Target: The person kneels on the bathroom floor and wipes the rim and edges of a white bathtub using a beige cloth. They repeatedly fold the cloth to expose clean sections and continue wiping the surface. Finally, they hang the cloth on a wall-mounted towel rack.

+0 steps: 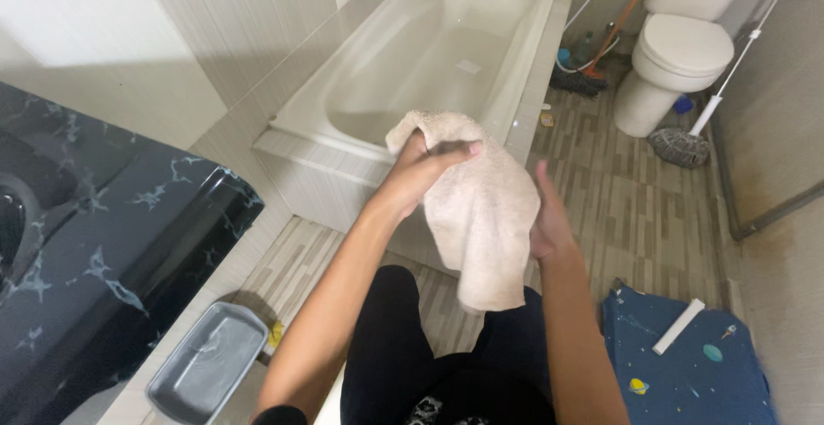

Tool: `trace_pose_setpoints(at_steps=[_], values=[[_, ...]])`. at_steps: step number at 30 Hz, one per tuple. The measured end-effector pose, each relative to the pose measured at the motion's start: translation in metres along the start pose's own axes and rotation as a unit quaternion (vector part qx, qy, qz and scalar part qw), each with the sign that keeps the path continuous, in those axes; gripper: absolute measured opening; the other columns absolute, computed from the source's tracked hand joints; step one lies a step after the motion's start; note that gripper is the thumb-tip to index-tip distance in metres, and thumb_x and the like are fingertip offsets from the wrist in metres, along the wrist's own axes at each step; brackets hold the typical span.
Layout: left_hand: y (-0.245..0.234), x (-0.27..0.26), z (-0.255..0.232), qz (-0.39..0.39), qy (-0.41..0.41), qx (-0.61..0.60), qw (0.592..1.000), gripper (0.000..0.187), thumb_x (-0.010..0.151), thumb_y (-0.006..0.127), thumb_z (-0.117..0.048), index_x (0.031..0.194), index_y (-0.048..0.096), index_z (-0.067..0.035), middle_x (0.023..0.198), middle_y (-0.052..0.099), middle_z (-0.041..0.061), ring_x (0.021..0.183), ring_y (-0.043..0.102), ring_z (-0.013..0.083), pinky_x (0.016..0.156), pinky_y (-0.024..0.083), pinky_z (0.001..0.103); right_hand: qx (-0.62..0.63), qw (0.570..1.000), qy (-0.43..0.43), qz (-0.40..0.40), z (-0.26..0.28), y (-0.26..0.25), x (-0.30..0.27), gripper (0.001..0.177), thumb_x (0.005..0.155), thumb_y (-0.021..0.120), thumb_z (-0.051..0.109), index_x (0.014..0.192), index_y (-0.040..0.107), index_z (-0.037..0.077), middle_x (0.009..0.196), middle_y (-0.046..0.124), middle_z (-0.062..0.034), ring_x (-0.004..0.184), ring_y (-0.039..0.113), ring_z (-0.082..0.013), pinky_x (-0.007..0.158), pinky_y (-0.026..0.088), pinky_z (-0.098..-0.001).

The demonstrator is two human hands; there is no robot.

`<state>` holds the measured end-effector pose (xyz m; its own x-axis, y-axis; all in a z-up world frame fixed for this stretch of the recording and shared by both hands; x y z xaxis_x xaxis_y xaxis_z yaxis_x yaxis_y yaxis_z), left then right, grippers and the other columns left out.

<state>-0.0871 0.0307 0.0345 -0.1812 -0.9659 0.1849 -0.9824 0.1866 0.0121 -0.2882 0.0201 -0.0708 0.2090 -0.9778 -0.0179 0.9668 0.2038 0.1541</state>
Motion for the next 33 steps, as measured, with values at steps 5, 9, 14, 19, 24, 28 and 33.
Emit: trace_pose_setpoints(at_steps=[5,9,14,19,24,28,33], values=[[-0.014,0.003,0.034,0.012,-0.064,0.022,0.998,0.065,0.077,0.082,-0.022,0.134,0.062,0.001,0.125,0.071,0.015,0.124,0.063,0.0241,0.104,0.048,0.034,0.102,0.994,-0.044,-0.003,0.029,-0.01,-0.017,0.06,0.091,0.063,0.007,0.148,0.043,0.007,0.142,0.061,-0.0098,0.129,0.061,-0.023,0.106,0.053,-0.0397],[-0.017,0.013,0.05,0.022,-0.078,0.009,0.997,0.065,0.08,0.08,-0.011,0.137,0.05,0.001,0.123,0.068,0.012,0.121,0.065,0.0238,0.1,0.055,0.035,0.076,0.996,-0.043,0.02,0.055,-0.006,-0.021,0.056,0.094,0.062,-0.004,0.149,0.052,0.002,0.141,0.066,-0.0139,0.127,0.064,-0.0223,0.105,0.054,-0.0342],[-0.005,-0.004,0.009,0.028,0.129,0.113,0.985,0.041,0.085,0.066,-0.005,0.127,0.066,-0.001,0.123,0.069,0.01,0.115,0.067,0.0266,0.084,0.057,0.037,0.117,0.953,-0.276,0.032,0.079,-0.026,-0.028,0.039,0.1,0.065,-0.01,0.137,0.058,-0.001,0.14,0.066,-0.0136,0.131,0.065,-0.0242,0.113,0.055,-0.0418],[0.012,-0.03,-0.051,0.052,0.35,0.181,0.918,0.019,0.077,0.074,0.005,0.095,0.072,0.0,0.118,0.065,0.012,0.117,0.062,0.0318,0.1,0.051,0.037,0.198,0.955,-0.221,-0.006,0.071,-0.03,-0.026,0.034,0.099,0.059,-0.006,0.129,0.061,0.01,0.134,0.067,-0.0075,0.126,0.067,-0.0229,0.105,0.06,-0.0407],[0.01,-0.043,-0.073,0.027,0.356,0.142,0.923,0.048,0.065,0.048,0.013,0.102,0.074,-0.003,0.112,0.062,0.014,0.114,0.062,0.0294,0.103,0.047,0.036,0.15,0.963,-0.223,-0.012,0.08,-0.02,-0.028,0.023,0.104,0.059,0.0,0.125,0.059,0.01,0.135,0.067,-0.013,0.126,0.066,-0.03,0.1,0.06,-0.0438],[-0.008,-0.026,-0.05,-0.035,0.232,0.122,0.964,0.045,0.086,0.061,0.006,0.128,0.062,-0.008,0.099,0.069,0.01,0.097,0.068,0.0222,0.091,0.055,0.032,0.07,0.983,-0.17,-0.001,0.079,-0.016,-0.027,0.039,0.103,0.054,0.018,0.14,0.056,0.005,0.14,0.064,-0.0127,0.13,0.061,-0.0237,0.107,0.053,-0.0382],[-0.023,0.001,0.004,-0.031,0.141,0.141,0.979,0.039,0.092,0.067,-0.003,0.13,0.061,-0.005,0.101,0.076,0.008,0.091,0.073,0.0161,0.08,0.058,0.032,0.043,0.991,0.047,-0.121,0.021,-0.048,-0.014,0.051,0.103,0.046,0.039,0.137,0.06,0.004,0.13,0.07,-0.0136,0.118,0.067,-0.0212,0.1,0.055,-0.0376]])
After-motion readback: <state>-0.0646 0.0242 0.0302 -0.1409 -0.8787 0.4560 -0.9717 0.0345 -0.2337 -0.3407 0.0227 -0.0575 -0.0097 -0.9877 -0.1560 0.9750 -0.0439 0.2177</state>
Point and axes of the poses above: each hand's wrist, its own x-axis towards the middle knuckle, its own y-axis out of the palm, z = x × y, the point moved 7 cm from there along x, towards the middle knuckle
